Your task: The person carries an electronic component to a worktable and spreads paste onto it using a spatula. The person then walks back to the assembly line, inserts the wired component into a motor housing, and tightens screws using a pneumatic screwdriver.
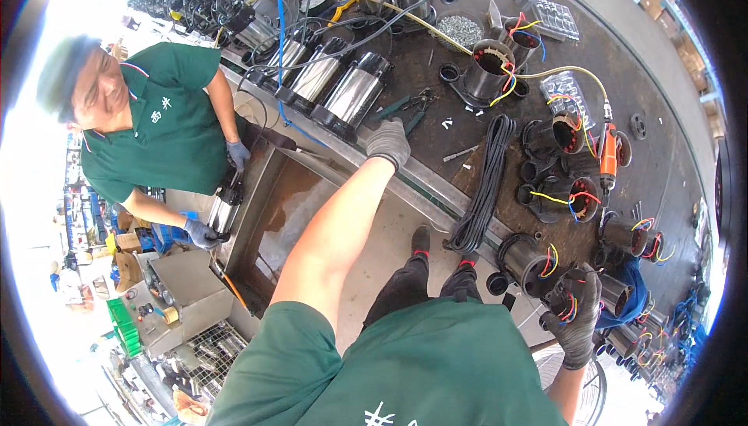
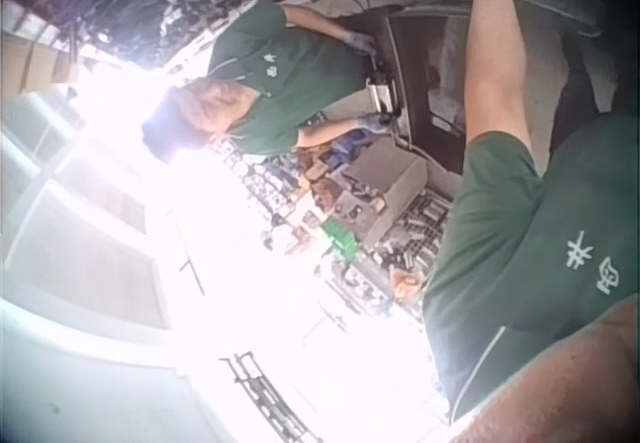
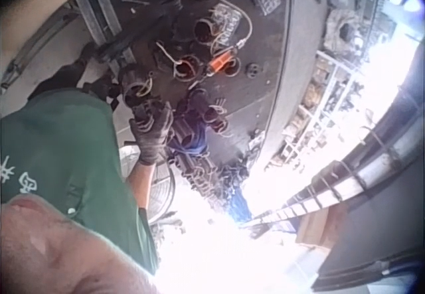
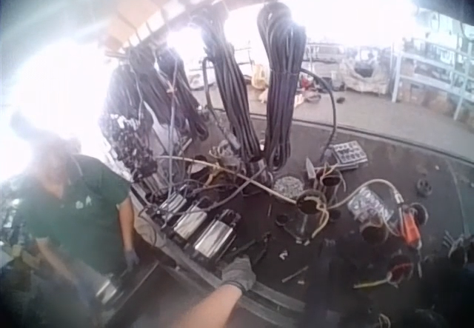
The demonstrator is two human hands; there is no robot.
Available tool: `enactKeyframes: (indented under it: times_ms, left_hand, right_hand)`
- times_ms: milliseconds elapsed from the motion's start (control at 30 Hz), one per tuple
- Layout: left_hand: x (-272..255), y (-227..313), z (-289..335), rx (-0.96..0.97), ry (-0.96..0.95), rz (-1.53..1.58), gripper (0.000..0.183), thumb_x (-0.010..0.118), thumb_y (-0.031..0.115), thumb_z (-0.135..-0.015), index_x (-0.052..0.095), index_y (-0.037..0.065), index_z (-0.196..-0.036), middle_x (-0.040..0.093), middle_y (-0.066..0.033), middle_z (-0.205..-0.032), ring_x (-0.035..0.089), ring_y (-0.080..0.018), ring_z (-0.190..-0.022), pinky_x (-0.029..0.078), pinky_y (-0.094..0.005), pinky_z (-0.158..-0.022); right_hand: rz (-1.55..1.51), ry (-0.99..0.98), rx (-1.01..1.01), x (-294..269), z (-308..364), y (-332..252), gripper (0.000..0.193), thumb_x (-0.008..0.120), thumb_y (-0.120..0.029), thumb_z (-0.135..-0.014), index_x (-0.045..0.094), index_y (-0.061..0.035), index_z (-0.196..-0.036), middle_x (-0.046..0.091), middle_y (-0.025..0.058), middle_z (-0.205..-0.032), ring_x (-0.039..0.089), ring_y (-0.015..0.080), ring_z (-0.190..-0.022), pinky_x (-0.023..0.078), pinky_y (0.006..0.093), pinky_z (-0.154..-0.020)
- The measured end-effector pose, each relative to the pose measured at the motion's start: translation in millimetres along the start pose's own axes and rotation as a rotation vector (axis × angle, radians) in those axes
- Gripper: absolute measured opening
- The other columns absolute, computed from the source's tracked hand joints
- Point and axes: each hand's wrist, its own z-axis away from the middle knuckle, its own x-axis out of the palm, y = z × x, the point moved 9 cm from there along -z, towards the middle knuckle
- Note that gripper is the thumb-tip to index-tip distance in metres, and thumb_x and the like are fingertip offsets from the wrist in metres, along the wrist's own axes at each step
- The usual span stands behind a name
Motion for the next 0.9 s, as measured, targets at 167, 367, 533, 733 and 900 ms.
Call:
enactKeyframes:
  times_ms: [167,367,533,733,900]
  left_hand:
    - [14.2,9.5,15.4,0.012,-0.031,0.270,0.046,0.077,0.025,-0.078,0.064,0.001,-0.115,0.069,-0.0243,-0.111,0.067,-0.0383,-0.106,0.053,-0.0437,-0.091]
    - [19.4,71.2,57.6,0.114,-0.009,0.686,0.039,0.076,0.020,-0.078,0.065,-0.001,-0.109,0.071,-0.0217,-0.098,0.069,-0.0345,-0.092,0.053,-0.0410,-0.084]
    - [18.1,99.3,81.4,0.258,0.093,0.561,0.036,0.072,0.018,-0.080,0.063,-0.002,-0.109,0.068,-0.0238,-0.092,0.067,-0.0396,-0.089,0.053,-0.0458,-0.077]
    - [3.7,62.6,57.1,0.217,0.253,0.359,0.041,0.072,0.023,-0.081,0.061,-0.001,-0.112,0.065,-0.0283,-0.104,0.065,-0.0436,-0.100,0.053,-0.0500,-0.086]
    - [6.4,22.4,31.7,-0.014,0.203,0.306,0.049,0.075,0.025,-0.081,0.059,0.001,-0.120,0.066,-0.0258,-0.110,0.065,-0.0422,-0.105,0.053,-0.0481,-0.092]
  right_hand:
    - [-0.021,0.016,0.037,-3.0,5.0,6.1,0.102,0.085,-0.023,-0.066,0.035,-0.0085,-0.153,0.045,0.0134,-0.144,0.054,0.0265,-0.125,0.050,0.0392,-0.102]
    - [-0.157,-0.029,0.285,2.1,10.3,20.2,0.108,0.087,-0.023,-0.063,0.031,-0.0072,-0.154,0.039,0.0143,-0.148,0.050,0.0310,-0.130,0.046,0.0416,-0.107]
    - [-0.019,-0.042,0.224,-1.4,8.7,15.9,0.108,0.087,-0.023,-0.062,0.032,-0.0083,-0.154,0.041,0.0142,-0.147,0.050,0.0310,-0.130,0.046,0.0405,-0.107]
    - [0.002,-0.022,0.103,-1.2,14.9,21.0,0.114,0.089,-0.019,-0.057,0.031,-0.0107,-0.155,0.040,0.0160,-0.150,0.053,0.0321,-0.126,0.048,0.0427,-0.104]
    - [-0.027,-0.010,0.101,-1.9,11.7,16.5,0.119,0.087,-0.010,-0.049,0.031,-0.0126,-0.154,0.039,0.0151,-0.150,0.055,0.0315,-0.125,0.049,0.0419,-0.104]
